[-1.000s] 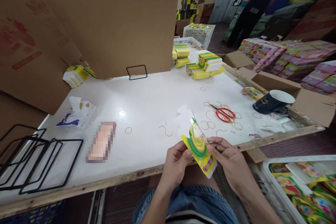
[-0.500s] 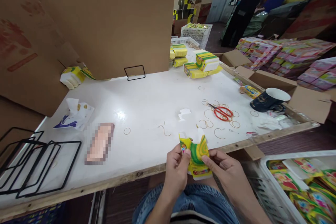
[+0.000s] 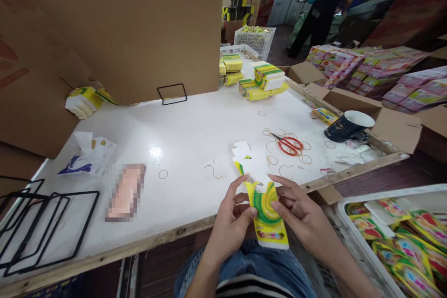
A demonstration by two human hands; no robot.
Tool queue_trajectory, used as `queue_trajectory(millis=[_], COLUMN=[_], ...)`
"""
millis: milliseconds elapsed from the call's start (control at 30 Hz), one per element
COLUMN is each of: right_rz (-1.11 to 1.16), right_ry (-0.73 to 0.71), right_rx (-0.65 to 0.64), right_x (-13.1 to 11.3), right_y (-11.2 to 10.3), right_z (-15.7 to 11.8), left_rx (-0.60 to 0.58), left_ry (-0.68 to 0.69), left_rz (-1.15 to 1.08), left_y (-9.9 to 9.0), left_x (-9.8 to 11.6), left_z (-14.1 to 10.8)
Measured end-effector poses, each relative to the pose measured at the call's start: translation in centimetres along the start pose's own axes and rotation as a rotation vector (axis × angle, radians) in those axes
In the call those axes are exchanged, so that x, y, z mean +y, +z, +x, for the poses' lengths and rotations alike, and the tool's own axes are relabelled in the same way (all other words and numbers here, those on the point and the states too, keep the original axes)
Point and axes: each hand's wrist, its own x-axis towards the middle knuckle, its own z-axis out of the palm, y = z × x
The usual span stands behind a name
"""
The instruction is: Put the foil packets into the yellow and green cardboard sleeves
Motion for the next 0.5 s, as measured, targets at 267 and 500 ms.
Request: queue_trajectory(millis=[267,500], right_rz=[-0.203,-0.191], right_ry=[-0.058,-0.178], right_rx=[0.006,0.184], right_x=[-0.6,-0.2], right_y=[-1.6,-1.8], right_z=[0.3,0.4], left_rx=[-0.128,-0.133], left_ry=[-0.101,-0.108], left_rz=[-0.143,0.007], left_y=[0.4,0.6], left_x=[-0.8,-0.4], left_z=[-0.4,0.1])
